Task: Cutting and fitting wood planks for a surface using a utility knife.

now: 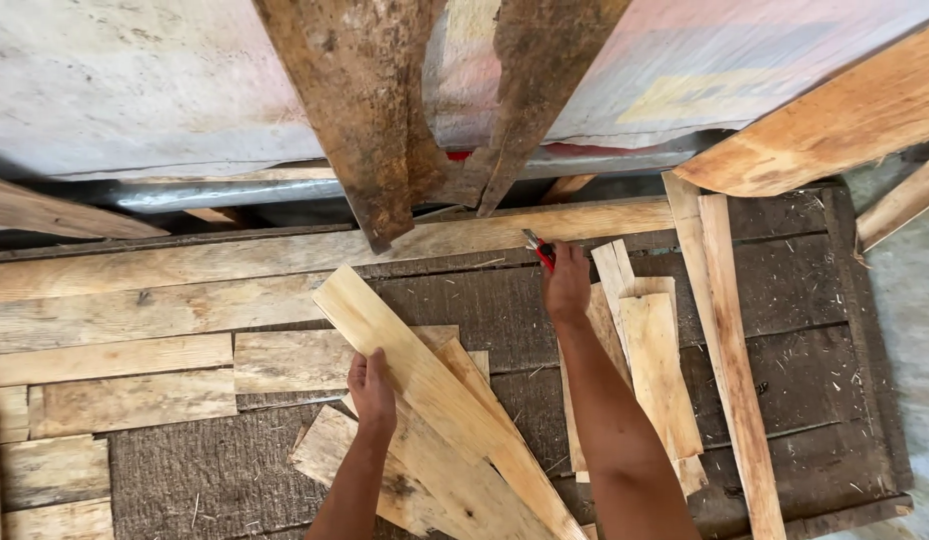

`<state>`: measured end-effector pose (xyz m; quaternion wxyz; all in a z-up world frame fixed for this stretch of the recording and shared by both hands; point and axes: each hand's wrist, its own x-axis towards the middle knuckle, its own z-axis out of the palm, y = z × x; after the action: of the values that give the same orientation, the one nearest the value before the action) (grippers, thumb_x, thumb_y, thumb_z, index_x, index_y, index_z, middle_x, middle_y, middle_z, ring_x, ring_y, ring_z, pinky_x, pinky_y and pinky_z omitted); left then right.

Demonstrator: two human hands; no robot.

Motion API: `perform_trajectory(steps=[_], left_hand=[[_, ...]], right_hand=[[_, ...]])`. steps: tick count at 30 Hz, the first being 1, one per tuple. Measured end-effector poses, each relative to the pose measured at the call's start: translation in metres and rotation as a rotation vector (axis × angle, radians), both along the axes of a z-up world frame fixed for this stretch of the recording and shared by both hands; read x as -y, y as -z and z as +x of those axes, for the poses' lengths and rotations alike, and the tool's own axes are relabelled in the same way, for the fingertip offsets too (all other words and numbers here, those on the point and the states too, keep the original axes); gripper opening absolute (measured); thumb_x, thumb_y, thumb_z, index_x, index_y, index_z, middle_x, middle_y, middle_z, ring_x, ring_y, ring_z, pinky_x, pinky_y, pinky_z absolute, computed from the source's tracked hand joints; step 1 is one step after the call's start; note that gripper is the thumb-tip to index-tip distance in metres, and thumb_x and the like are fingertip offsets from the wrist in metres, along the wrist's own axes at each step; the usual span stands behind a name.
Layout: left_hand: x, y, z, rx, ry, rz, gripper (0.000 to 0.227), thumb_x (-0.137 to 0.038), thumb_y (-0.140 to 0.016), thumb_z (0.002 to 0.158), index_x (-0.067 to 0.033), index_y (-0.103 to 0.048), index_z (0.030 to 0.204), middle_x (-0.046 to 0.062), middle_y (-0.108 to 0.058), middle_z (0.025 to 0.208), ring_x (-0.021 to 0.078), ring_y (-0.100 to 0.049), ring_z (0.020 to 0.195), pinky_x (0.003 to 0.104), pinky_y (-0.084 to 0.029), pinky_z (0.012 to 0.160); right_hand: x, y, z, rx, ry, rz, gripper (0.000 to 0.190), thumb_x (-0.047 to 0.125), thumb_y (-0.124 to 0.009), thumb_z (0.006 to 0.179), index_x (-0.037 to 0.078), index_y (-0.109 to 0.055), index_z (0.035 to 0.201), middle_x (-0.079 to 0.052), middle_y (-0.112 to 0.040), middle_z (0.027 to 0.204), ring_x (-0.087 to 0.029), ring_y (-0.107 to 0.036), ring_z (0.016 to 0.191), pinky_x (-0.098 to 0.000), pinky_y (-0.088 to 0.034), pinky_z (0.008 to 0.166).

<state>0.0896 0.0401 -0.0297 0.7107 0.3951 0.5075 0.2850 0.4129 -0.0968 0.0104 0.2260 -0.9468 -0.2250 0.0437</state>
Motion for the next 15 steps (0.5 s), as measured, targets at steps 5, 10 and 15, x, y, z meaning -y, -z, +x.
perform_trajectory(steps=[5,10,15], left_hand=[[0.0,0.008,0.002,0.005,-0.004,-0.044,0.022,-0.023,-0.059,0.105,-0.0048,-0.065,0.094,-0.002,-0.056,0.073,0.0087,-0.044,0.064,0.029,-0.037,0.056],[-0.003,0.016,0.003,0.032,-0.028,-0.028,0.021,-0.022,-0.058,0.104,-0.0056,-0.065,0.093,-0.003,-0.057,0.075,0.0066,-0.047,0.067,0.028,-0.039,0.059],[-0.001,0.004,0.005,0.096,-0.065,-0.045,0.019,-0.022,-0.059,0.103,-0.0057,-0.067,0.098,-0.003,-0.064,0.081,0.0053,-0.053,0.073,0.026,-0.045,0.064]], right_hand=[[0.018,0.034,0.016,0.129,-0.122,-0.165,0.029,0.007,-0.074,0.087,0.006,-0.063,0.114,-0.017,-0.062,0.121,-0.041,-0.055,0.111,-0.0503,-0.046,0.098],[0.007,0.011,0.004,0.154,-0.114,-0.132,0.027,0.002,-0.075,0.081,0.003,-0.064,0.106,-0.019,-0.062,0.112,-0.042,-0.056,0.108,-0.049,-0.047,0.093],[-0.015,0.022,-0.01,0.048,-0.49,0.041,0.031,-0.005,-0.074,0.077,0.007,-0.066,0.106,-0.011,-0.066,0.109,-0.034,-0.061,0.105,-0.0465,-0.053,0.095]])
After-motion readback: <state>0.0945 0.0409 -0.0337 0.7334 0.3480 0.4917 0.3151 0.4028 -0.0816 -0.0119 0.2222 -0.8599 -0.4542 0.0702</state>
